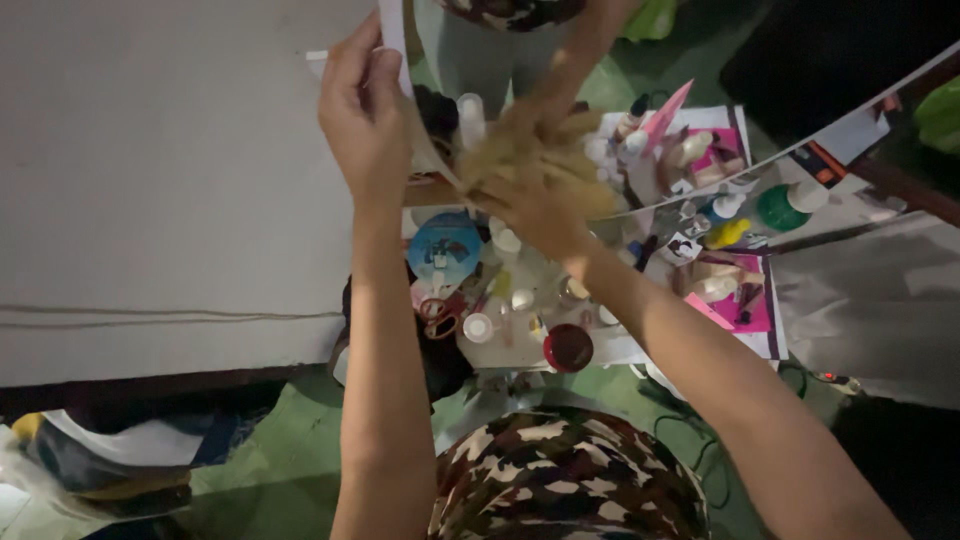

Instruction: The person cleans a round mirror on a vanity table using a yellow cloth. They wipe the surface in circular and back-and-forth motions, occasionally adjusting the cloth, while the camera remains focused on the mirror and the cluttered vanity below.

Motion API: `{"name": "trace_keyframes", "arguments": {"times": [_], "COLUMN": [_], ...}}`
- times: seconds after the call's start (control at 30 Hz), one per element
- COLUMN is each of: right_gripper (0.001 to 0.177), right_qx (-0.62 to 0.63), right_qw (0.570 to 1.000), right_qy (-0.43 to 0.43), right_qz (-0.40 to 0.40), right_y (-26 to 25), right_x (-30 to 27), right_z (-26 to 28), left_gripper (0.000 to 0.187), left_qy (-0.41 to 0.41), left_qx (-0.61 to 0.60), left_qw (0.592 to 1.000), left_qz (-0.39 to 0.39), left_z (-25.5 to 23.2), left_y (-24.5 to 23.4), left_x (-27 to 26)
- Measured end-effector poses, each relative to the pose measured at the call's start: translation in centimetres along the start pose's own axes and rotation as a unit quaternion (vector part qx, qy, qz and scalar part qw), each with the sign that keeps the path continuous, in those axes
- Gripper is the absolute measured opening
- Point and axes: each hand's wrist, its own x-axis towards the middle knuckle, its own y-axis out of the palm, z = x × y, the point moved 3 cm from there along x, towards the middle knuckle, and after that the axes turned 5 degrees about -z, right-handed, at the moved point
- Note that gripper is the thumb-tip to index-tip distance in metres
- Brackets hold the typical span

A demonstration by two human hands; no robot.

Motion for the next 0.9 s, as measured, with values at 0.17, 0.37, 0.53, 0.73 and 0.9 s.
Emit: {"name": "trace_keyframes", "arguments": {"times": [0.17, 0.37, 0.53, 0.73, 0.9], "right_gripper": [0.049, 0.058, 0.054, 0.046, 0.046], "right_qx": [0.037, -0.058, 0.066, 0.054, 0.044], "right_qw": [0.999, 0.996, 0.992, 0.971, 0.988], "right_qy": [0.016, 0.0, 0.025, 0.013, 0.03], "right_qz": [0.005, -0.074, 0.1, 0.232, 0.142], "right_y": [2.1, 0.0, 8.0, 9.4, 6.7], "right_x": [-1.8, 2.4, -6.5, -11.0, -13.0], "right_z": [0.9, 1.7, 3.4, 1.4, -2.8], "left_gripper": [0.025, 0.024, 0.025, 0.025, 0.027], "left_qy": [-0.005, 0.007, 0.008, 0.001, -0.006], "left_qx": [-0.01, -0.017, 0.001, -0.028, -0.02], "left_qw": [1.0, 1.0, 1.0, 1.0, 1.0], "left_qz": [-0.006, 0.0, 0.003, -0.002, 0.005], "left_z": [0.5, 0.8, 0.9, 2.3, 2.0], "left_y": [0.0, -0.2, -0.2, -0.2, -0.6], "left_x": [-0.4, -0.4, -0.4, -0.5, -0.5]}}
